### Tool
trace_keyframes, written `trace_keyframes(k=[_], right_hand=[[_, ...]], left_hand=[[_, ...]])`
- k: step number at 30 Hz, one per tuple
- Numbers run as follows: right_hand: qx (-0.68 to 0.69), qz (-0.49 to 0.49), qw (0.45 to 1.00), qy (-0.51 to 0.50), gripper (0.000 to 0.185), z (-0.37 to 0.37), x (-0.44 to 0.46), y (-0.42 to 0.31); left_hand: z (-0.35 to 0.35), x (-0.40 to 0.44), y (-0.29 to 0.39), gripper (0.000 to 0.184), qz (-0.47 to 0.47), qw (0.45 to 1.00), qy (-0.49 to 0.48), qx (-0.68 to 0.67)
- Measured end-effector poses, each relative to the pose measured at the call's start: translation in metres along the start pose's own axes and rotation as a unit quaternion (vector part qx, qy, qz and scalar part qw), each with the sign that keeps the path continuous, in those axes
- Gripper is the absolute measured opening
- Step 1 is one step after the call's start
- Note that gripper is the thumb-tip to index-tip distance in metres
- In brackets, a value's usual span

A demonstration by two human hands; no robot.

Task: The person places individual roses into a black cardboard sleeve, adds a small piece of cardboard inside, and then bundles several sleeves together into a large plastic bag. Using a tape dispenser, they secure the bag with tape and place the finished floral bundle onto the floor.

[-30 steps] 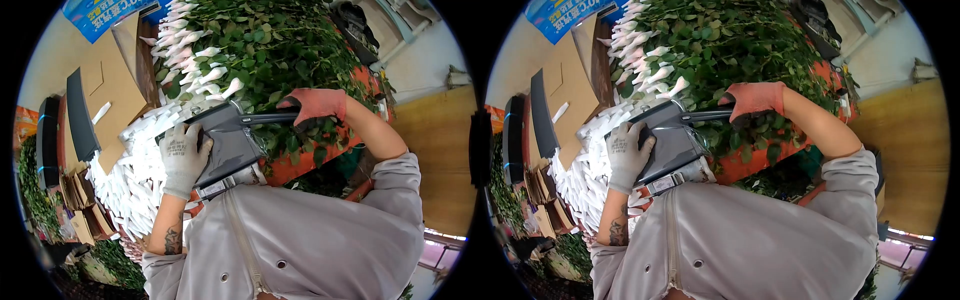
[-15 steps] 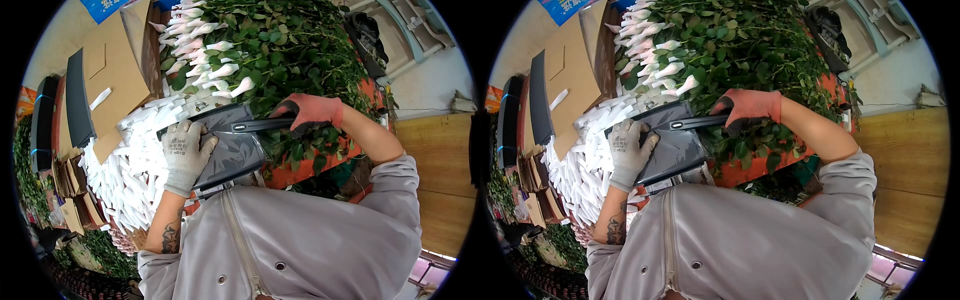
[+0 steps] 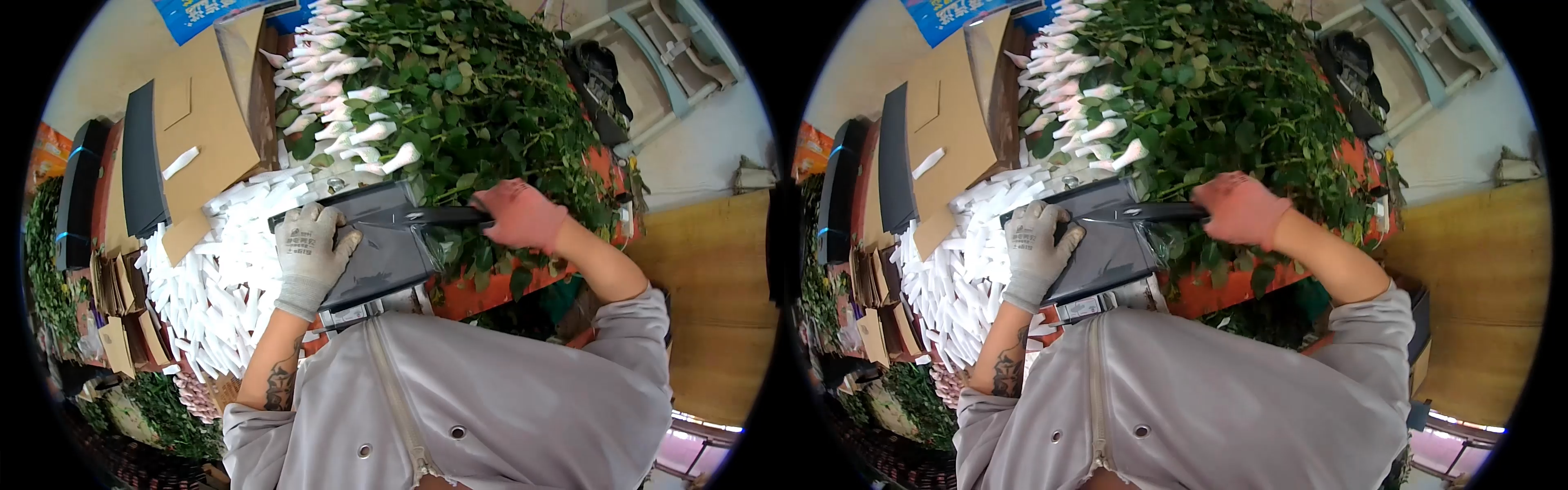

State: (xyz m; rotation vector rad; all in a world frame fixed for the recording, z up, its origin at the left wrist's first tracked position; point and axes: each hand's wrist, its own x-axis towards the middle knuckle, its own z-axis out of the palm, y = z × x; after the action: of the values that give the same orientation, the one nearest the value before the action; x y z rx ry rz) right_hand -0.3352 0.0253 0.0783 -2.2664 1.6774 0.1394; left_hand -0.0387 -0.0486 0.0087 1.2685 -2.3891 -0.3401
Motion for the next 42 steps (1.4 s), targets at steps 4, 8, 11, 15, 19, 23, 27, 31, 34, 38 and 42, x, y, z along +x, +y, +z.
trace_keyframes(k=[4,8,11,15,19,23,27,31,34,38,42], right_hand=[[0.323,0.2,0.925,-0.022,0.035,-0.071,-0.024,0.005],[0.301,0.151,0.942,0.011,0.047,-0.101,-0.002,-0.08],[0.374,-0.049,0.926,0.003,0.06,-0.077,0.029,-0.122],[0.734,-0.091,0.662,-0.119,0.065,-0.039,0.064,-0.164],[0.38,-0.047,0.923,0.035,0.049,0.036,0.087,-0.168],[0.086,0.032,0.984,0.154,0.047,0.076,0.117,-0.153],[0.01,-0.012,0.984,0.177,0.047,0.079,0.113,-0.149],[0.046,-0.015,0.984,0.171,0.049,0.083,0.11,-0.147],[0.027,-0.013,0.987,0.157,0.051,0.084,0.109,-0.145],[0.031,-0.054,0.981,0.183,0.058,0.086,0.107,-0.145],[0.002,-0.07,0.975,0.209,0.058,0.09,0.106,-0.145]], left_hand=[[-0.009,-0.003,0.003,0.051,0.028,0.997,0.058,-0.031],[-0.062,0.009,0.045,0.067,0.207,0.964,0.166,-0.01],[-0.088,0.002,0.03,0.063,0.24,0.96,0.145,-0.017],[-0.1,-0.04,-0.043,0.061,0.049,0.98,0.129,-0.145],[-0.059,-0.082,-0.111,0.063,-0.181,0.713,0.295,-0.61],[-0.009,-0.084,-0.13,0.071,-0.137,0.541,0.376,-0.74],[0.028,-0.057,-0.129,0.082,-0.051,0.507,0.351,-0.786],[0.04,-0.04,-0.142,0.087,-0.064,0.568,0.283,-0.77],[0.05,-0.026,-0.146,0.086,-0.021,0.582,0.262,-0.77],[0.053,-0.018,-0.145,0.066,-0.008,0.543,0.222,-0.81],[0.059,-0.014,-0.148,0.053,-0.041,0.533,0.27,-0.801]])
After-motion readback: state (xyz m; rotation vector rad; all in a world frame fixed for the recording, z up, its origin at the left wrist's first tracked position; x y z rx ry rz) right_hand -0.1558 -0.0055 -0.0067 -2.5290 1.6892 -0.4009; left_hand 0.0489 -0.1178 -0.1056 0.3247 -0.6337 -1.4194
